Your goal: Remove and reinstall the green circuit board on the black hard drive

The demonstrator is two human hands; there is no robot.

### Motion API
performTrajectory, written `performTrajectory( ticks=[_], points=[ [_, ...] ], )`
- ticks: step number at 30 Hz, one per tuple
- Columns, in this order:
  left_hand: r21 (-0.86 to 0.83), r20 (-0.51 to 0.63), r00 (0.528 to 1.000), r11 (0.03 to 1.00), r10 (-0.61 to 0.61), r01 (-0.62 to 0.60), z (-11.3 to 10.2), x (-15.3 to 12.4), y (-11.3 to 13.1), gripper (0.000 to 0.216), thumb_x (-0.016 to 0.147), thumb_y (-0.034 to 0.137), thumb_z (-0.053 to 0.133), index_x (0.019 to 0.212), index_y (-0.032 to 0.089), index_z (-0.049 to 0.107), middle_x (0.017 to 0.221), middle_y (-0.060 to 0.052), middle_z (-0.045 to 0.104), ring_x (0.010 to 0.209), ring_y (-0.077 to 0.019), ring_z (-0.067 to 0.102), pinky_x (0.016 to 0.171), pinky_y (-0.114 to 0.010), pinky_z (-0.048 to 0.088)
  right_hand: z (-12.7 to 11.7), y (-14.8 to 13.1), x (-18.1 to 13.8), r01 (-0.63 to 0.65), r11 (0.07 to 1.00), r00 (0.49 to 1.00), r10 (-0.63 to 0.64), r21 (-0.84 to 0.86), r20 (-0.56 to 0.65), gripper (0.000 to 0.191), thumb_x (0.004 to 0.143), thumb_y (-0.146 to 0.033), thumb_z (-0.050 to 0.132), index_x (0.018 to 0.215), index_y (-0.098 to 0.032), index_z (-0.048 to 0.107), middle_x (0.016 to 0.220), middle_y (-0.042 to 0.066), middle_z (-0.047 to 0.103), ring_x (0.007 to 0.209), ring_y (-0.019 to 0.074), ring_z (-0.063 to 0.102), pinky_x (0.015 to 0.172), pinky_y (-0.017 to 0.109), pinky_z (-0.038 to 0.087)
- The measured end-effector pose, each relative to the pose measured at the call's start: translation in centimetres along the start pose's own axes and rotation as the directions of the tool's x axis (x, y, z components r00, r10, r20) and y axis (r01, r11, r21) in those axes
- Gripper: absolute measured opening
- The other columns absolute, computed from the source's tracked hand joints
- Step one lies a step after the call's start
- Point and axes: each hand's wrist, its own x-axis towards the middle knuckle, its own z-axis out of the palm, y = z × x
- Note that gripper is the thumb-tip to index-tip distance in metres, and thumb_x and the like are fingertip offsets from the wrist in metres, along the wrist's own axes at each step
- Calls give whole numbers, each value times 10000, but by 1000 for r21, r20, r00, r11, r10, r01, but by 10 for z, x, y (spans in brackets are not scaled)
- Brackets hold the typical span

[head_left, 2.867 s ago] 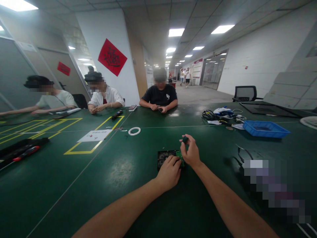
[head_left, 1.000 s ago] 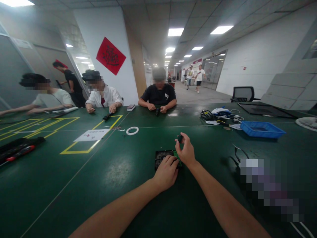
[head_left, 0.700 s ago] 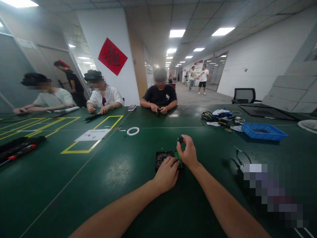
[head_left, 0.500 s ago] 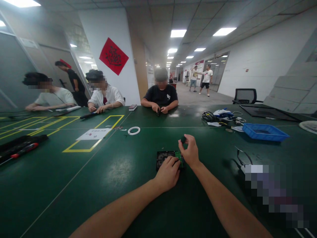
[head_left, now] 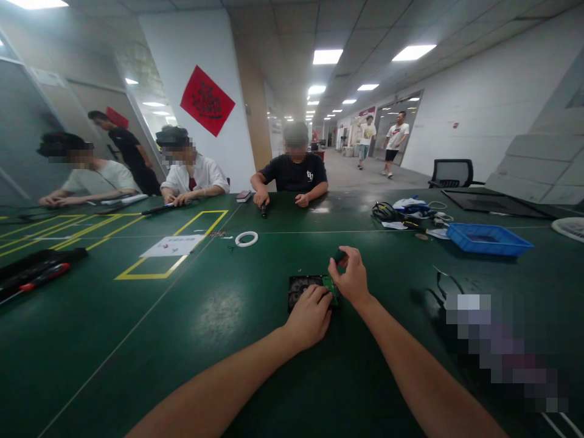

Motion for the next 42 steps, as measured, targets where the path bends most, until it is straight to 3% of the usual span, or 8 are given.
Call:
performTrajectory(
  ticks=[7, 16, 23, 30, 37, 42],
  points=[
    [15, 6, 1000, 1000, -1, 1, 1, 0, 0, 445, 888, 183, 541, 1332, 180, 518, 1296, -131, 565, 1236, -301, 493, 1054, -509, 465, 2, -2, -5, 21, 999, 999, -23, 29, 49, 481, 923, -250, 543, 1376, -212, 386, 1177, 135, 596, 901, 243, 651, 828, 460, 586],
    [-8, -4, 1000, 1000, 5, -5, -1, 1, 0, 438, 873, 171, 549, 1310, 199, 527, 1297, -132, 567, 1227, -304, 505, 1052, -528, 461, 3, 2, -4, -23, 1000, 1000, 22, -3, -18, 488, 922, -382, 622, 1344, -217, 442, 1033, 92, 618, 756, 213, 642, 715, 429, 607],
    [3, -5, 1000, 1000, 12, -12, 0, 0, -1, 440, 884, 174, 539, 1324, 169, 529, 1290, -136, 567, 1226, -307, 497, 1064, -514, 461, 10, -1, -8, 1, 987, 1000, -1, 159, -2, 514, 972, -271, 538, 1437, -188, 333, 1345, 193, 542, 1024, 237, 689, 851, 440, 616],
    [7, -8, 1000, 1000, 12, -11, 0, 0, 0, 424, 887, 179, 546, 1310, 151, 541, 1291, -146, 564, 1232, -302, 490, 1071, -497, 459, 6, 1, -5, 15, 997, 999, -11, 80, -51, 501, 917, -296, 643, 1366, -210, 439, 1204, 143, 560, 876, 215, 656, 738, 414, 633],
    [18, 1, 1000, 1000, 12, -12, -1, 0, 0, 427, 892, 179, 541, 1318, 156, 535, 1297, -139, 558, 1234, -305, 486, 1073, -502, 455, 5, 3, -6, 47, 992, 999, -46, 120, -10, 522, 939, -207, 555, 1428, -195, 373, 1331, 183, 496, 1037, 244, 643, 830, 435, 621],
    [29, -6, 1000, 999, 20, -19, 1, 0, -1, 410, 898, 179, 542, 1306, 135, 545, 1272, -141, 567, 1220, -297, 491, 1083, -478, 448, 4, 2, -6, 13, 997, 999, -9, 72, -52, 494, 913, -247, 597, 1370, -202, 413, 1214, 146, 537, 854, 206, 640, 716, 401, 623]
  ],
)
